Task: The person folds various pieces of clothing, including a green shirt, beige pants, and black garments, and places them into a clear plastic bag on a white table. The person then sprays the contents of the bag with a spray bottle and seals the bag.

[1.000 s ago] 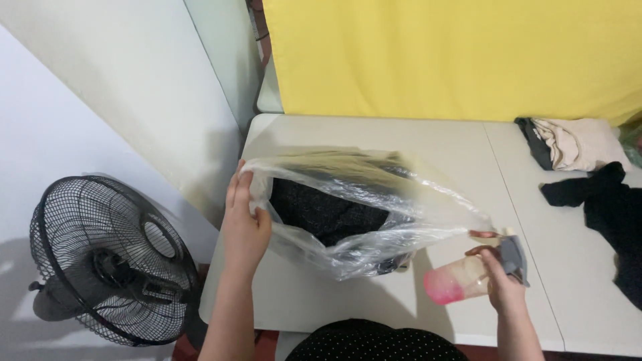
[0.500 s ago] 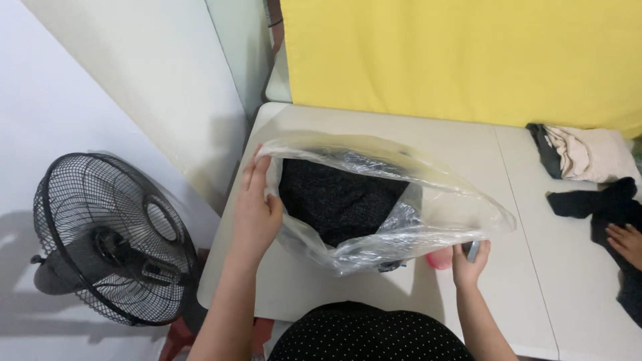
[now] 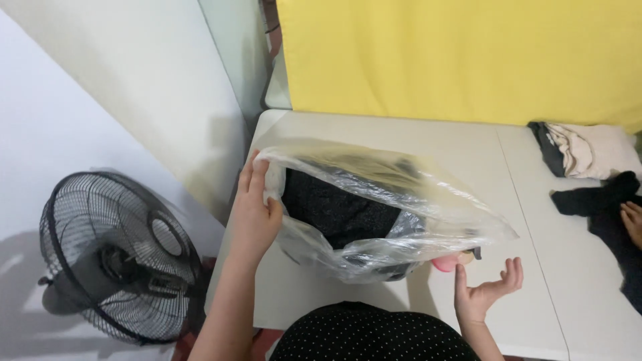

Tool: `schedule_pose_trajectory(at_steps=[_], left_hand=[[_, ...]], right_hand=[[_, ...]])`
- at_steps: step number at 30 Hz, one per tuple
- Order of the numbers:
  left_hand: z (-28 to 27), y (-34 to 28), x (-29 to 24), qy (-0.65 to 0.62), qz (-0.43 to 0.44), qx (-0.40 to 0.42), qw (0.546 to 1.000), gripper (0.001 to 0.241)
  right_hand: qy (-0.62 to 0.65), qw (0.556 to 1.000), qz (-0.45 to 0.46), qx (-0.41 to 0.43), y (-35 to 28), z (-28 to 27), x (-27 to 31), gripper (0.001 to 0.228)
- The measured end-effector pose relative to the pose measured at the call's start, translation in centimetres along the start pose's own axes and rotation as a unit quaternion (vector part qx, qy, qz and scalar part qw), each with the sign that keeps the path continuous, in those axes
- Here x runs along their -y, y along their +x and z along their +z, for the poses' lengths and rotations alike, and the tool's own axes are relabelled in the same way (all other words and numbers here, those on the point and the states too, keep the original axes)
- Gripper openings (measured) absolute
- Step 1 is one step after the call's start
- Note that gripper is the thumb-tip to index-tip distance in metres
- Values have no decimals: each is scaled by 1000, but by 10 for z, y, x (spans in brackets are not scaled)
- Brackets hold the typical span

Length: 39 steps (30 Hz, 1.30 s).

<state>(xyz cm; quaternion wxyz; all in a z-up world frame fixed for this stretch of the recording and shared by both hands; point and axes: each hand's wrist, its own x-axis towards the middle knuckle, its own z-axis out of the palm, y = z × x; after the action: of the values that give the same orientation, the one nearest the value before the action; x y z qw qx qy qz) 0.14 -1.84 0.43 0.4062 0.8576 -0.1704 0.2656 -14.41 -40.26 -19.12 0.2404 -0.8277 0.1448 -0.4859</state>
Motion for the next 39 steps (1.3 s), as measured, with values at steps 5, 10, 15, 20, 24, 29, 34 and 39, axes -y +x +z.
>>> schedule_pose_trajectory(at_steps=[5,10,15,20,24,29,34,39], left_hand=[[2,26,6,-16,1,12,1000,63],[-31,54,4,-77,2,31,997,42],[-52,69,12,-109,-42,-25,993,14],[-58,72,27,-147,-11,-86,985,8],[-78,69,24,-309,-23,-91,946,7],[-61,48,56,-383,-42,-61,921,45],[-14,13,78,-396,-12,75,915,146],[76,-24,138,-284,-15,179,942,115]], right_hand=[[-10,990,-127,67,40,9,51,67],[-167,951,-86,244,83,7,70,22],[309,931,166,101,152,-35,63,30],[495,852,146,87,192,-51,104,29],[581,793,169,74,191,-39,118,30],[417,905,5,82,176,-33,136,69],[236,969,20,74,145,-15,118,128],[404,865,245,169,122,10,92,62]])
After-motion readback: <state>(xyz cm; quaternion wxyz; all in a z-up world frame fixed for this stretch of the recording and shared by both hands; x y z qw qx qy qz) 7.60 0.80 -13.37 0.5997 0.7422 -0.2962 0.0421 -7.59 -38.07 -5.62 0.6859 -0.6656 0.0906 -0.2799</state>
